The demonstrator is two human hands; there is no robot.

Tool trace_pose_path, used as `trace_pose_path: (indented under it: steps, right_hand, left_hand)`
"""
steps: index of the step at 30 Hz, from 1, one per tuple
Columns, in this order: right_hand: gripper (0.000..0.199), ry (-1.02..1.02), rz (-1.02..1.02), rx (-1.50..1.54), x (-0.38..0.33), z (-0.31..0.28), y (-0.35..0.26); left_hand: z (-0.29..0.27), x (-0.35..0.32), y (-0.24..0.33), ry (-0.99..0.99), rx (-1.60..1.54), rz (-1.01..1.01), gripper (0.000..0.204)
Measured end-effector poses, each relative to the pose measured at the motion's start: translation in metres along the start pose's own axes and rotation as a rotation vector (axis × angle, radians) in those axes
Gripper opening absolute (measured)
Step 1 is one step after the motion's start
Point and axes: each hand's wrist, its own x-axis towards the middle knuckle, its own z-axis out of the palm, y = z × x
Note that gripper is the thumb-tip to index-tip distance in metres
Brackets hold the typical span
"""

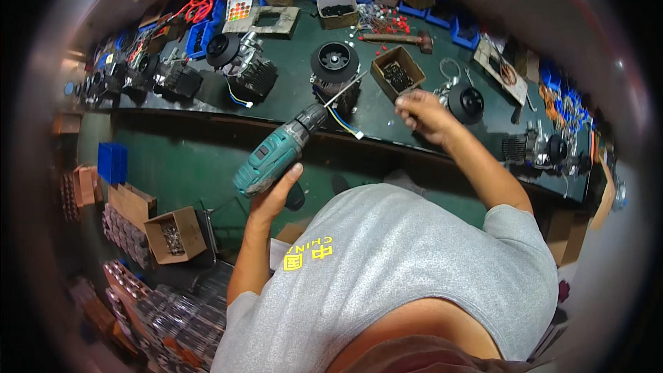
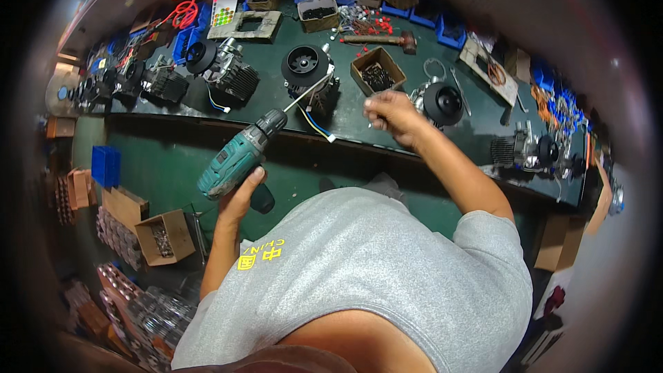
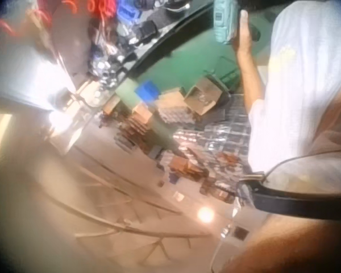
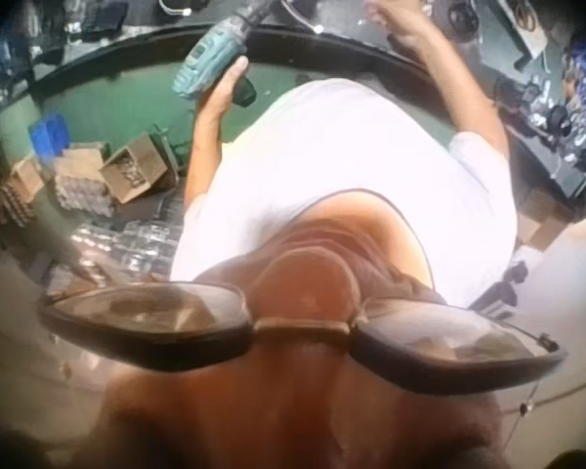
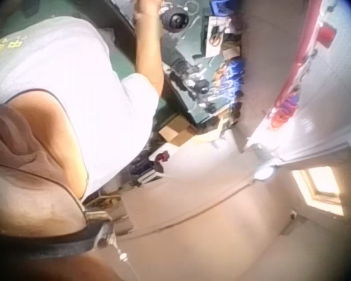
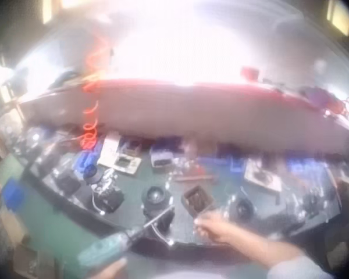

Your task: The person uses a cordless drill to fasten screws into several small electric motors placed on a green workbench. They repeatedly pick up each motor, align it, and drive screws into its housing, then set it aside and move to the next unit.

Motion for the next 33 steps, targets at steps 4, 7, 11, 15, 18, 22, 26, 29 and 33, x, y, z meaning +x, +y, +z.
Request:
trace_pose_path:
  steps: [4,7,11,15,18,22,26,29,33]
  right_hand:
    - [0.012,0.075,0.176,0.067,-0.019,0.018,0.083]
    - [0.014,0.122,0.181,0.159,-0.031,0.021,0.099]
    - [0.024,0.122,-0.003,0.276,-0.025,0.027,0.076]
    - [0.023,0.046,-0.16,0.367,-0.004,0.036,0.049]
    - [0.022,-0.035,-0.214,0.43,0.017,0.038,0.036]
    - [0.019,-0.189,-0.254,0.58,0.038,0.034,0.029]
    - [0.02,-0.278,-0.251,0.721,0.053,0.025,0.025]
    - [0.022,-0.326,-0.233,0.765,0.063,0.014,0.024]
    - [0.024,-0.336,-0.238,0.716,0.063,0.008,0.016]
  left_hand:
    - [-0.035,-0.004,-0.021,-0.081,0.087,-0.03,0.036]
    - [-0.046,0.0,-0.026,-0.147,0.112,-0.058,0.037]
    - [-0.046,0.007,-0.02,-0.193,0.022,-0.082,0.037]
    - [-0.034,0.02,-0.013,-0.156,-0.011,-0.07,0.04]
    - [-0.026,0.031,0.004,-0.173,-0.025,-0.069,0.041]
    - [-0.014,0.049,0.025,-0.191,-0.024,-0.102,0.041]
    - [0.002,0.064,0.039,-0.195,-0.027,-0.104,0.041]
    - [0.009,0.071,0.039,-0.194,0.017,-0.094,0.041]
    - [0.016,0.08,0.042,-0.16,0.075,-0.118,0.041]
